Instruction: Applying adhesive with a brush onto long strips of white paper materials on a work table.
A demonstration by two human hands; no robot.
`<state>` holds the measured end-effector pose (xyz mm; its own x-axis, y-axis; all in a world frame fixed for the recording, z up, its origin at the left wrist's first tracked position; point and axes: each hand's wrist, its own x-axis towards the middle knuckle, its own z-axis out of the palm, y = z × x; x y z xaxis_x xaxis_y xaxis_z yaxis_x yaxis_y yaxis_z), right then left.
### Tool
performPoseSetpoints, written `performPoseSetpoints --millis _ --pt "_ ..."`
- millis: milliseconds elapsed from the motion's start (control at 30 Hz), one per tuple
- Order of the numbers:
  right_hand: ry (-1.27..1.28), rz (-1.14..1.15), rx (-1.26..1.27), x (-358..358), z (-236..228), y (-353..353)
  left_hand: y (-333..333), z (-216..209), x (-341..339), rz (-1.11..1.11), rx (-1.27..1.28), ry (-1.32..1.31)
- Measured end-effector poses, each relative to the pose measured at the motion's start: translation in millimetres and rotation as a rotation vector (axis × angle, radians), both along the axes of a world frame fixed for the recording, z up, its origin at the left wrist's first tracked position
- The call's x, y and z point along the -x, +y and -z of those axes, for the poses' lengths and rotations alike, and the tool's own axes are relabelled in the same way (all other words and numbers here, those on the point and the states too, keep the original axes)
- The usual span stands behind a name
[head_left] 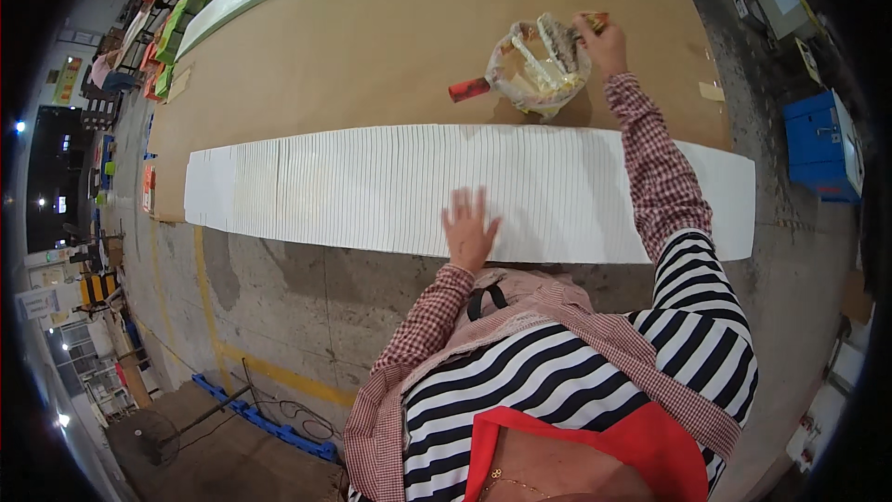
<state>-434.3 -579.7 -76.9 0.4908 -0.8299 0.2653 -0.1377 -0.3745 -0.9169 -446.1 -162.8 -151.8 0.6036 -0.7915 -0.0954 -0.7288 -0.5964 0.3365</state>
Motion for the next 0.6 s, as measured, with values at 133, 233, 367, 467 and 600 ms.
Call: performPoseSetpoints --millis 133,233,367,467,600 --pt "0.504 -0.029 0.279 -21.6 0.7 3.8 20.0 16.5 -11.0 -0.122 -0.351 0.039" --pt "0.481 -0.025 0.256 -33.6 8.3 13.9 25.3 18.6 1.6 0.034 -0.205 0.049" --pt "0.399 -0.045 0.181 -44.3 42.1 -4.7 17.2 -2.1 8.3 0.323 -0.047 0.269" --pt "0.431 -0.086 0.097 -53.7 53.8 -0.5 26.7 -4.6 -0.6 0.228 0.02 0.362" --pt "0.465 -0.06 0.23 -43.4 79.2 -15.3 37.9 15.9 -7.1 -0.068 0.206 0.058"
